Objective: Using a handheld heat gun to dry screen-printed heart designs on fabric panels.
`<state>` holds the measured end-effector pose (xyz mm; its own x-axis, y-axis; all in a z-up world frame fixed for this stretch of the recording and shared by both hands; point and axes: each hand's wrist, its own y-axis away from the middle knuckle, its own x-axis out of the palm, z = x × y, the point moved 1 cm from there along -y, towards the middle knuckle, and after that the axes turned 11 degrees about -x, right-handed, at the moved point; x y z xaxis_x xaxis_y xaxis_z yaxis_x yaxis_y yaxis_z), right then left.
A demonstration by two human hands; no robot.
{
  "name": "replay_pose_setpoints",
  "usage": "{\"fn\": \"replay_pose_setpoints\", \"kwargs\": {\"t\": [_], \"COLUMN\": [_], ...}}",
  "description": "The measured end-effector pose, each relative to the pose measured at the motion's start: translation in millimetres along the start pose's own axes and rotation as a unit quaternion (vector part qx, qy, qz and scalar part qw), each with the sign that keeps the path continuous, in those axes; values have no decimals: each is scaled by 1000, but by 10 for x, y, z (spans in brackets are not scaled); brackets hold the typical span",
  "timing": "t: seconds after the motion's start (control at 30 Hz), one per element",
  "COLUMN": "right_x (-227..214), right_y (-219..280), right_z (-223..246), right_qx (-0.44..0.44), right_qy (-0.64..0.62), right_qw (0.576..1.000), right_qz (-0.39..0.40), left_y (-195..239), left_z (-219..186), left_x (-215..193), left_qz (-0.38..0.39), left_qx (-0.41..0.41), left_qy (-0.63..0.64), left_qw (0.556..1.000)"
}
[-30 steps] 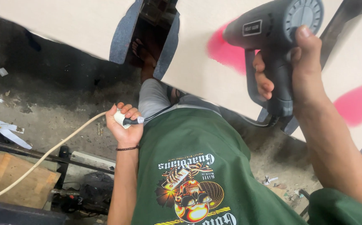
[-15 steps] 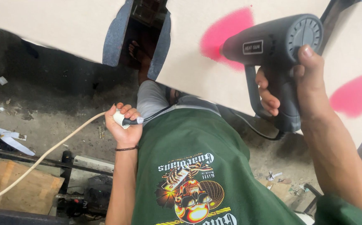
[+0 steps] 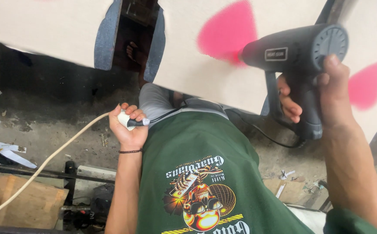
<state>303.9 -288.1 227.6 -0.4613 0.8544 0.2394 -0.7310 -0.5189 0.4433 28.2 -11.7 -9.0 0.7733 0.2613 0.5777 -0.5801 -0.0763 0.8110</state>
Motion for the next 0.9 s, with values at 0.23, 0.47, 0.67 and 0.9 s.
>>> {"fn": "replay_pose_setpoints", "kwargs": {"t": [0.23,0.47,0.67,0.9], "right_x": [-148,135,150,163], "right_y": [109,-129,-372,-533], "right_z": [-43,190,243,304], "right_qx": [-10,15,23,37], "right_qy": [5,68,63,51], "right_qw": [999,988,991,992], "right_qz": [31,-137,-118,-109], "left_y": [-26,-5,52,77], "left_z": [44,28,-23,-95], "left_x": [151,166,188,142], "left_qz": [-22,-7,-16,-28], "left_qx": [-5,-2,17,26], "left_qy": [-21,-25,-9,14], "left_qw": [1000,1000,1000,999]}}
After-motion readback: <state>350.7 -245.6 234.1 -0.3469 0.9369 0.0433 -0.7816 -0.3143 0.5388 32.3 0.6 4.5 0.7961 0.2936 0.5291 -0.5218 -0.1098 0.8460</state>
